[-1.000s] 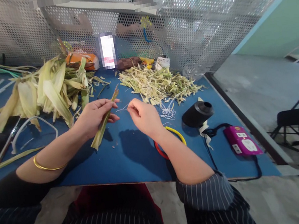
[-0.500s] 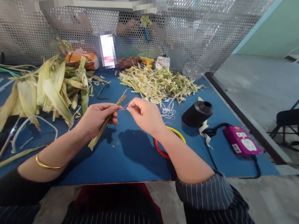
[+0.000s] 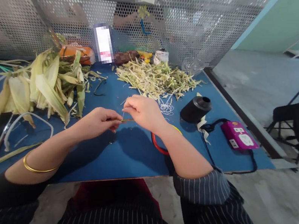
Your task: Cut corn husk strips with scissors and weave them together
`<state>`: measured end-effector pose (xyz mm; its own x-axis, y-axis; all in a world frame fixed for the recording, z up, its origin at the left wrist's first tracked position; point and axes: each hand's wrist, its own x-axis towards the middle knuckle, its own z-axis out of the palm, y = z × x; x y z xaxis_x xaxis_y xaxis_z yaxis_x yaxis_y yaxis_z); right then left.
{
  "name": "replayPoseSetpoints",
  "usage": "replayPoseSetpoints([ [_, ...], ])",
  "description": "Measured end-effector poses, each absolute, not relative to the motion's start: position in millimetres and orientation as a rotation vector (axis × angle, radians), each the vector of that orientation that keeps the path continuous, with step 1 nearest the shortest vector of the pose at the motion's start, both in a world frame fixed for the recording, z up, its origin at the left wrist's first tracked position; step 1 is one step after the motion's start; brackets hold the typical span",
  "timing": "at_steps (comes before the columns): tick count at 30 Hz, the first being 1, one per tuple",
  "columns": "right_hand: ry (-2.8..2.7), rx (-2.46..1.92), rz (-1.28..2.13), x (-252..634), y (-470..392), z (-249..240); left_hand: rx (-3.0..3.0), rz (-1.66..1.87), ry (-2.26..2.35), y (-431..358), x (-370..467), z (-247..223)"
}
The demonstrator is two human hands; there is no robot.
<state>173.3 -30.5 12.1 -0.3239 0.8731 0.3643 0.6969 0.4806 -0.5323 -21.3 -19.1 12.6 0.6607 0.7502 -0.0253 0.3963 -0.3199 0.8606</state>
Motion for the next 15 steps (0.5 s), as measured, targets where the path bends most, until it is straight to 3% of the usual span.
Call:
replayPoseSetpoints([
  [6, -1.668, -1.399, 1.153, 179, -20, 3, 1.843, 0.69, 0.886, -16, -20, 17],
  [8, -1.725, -1.382, 1.106, 176, -21, 1, 1.728, 0.806, 0.941, -12, -20, 14],
  [13, -2.065, -1.052, 0.585, 161, -37, 5, 1.611, 0.918, 1.024, -4, -23, 7],
  [15, -2.061, -0.938, 0.565, 156, -43, 7, 1.652, 0.901, 1.036, -4, -23, 7],
])
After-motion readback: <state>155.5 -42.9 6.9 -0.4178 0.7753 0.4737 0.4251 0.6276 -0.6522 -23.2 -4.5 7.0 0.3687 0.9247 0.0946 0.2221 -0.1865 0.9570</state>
